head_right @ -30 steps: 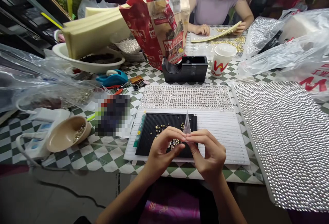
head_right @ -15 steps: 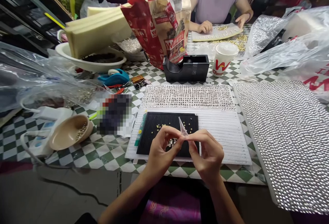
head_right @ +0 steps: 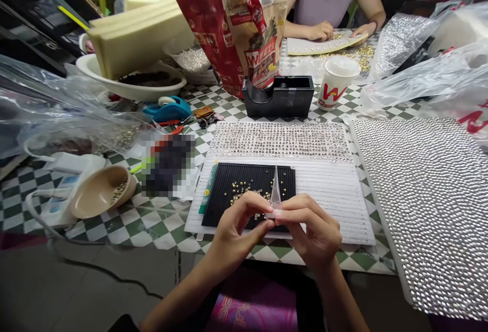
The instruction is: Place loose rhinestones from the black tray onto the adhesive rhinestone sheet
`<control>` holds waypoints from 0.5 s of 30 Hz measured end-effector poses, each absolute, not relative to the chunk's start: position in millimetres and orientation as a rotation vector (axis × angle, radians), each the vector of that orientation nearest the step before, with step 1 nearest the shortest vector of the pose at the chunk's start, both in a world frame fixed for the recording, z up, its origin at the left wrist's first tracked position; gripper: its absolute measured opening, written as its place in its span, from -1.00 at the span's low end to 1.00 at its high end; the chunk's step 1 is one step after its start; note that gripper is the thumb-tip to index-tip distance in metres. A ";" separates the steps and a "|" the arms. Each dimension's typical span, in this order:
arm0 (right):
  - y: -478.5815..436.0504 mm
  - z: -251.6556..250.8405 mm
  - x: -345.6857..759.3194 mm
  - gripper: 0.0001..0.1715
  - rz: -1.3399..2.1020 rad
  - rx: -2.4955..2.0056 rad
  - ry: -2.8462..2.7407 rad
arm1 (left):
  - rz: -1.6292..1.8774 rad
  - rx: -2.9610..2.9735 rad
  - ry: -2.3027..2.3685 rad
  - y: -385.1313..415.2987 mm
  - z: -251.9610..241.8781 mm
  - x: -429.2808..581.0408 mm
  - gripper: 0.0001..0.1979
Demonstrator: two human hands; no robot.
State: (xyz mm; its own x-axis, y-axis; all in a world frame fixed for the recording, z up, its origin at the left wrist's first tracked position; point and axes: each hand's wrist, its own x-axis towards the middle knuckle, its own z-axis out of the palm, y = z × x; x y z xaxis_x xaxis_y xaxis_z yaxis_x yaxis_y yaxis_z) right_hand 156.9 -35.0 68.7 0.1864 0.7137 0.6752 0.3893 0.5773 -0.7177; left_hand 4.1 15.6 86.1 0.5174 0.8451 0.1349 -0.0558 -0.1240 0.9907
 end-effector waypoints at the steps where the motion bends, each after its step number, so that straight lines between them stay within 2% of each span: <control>1: -35.0 68.3 155.8 -0.57 0.299 -1.004 -1.410 | 0.954 1.547 0.704 14.3 83.3 5.1 -0.92; 5: -35.6 67.5 150.0 -0.60 0.318 -1.046 -1.351 | 1.101 1.573 0.695 13.3 75.1 9.2 -0.96; 9: -35.5 65.5 143.7 -0.61 0.310 -1.091 -1.272 | 1.065 1.426 0.698 14.1 72.8 12.0 -0.96; 15: -33.4 61.6 143.8 -0.60 0.223 -1.082 -1.343 | 0.894 1.178 0.797 14.1 76.1 11.8 -0.81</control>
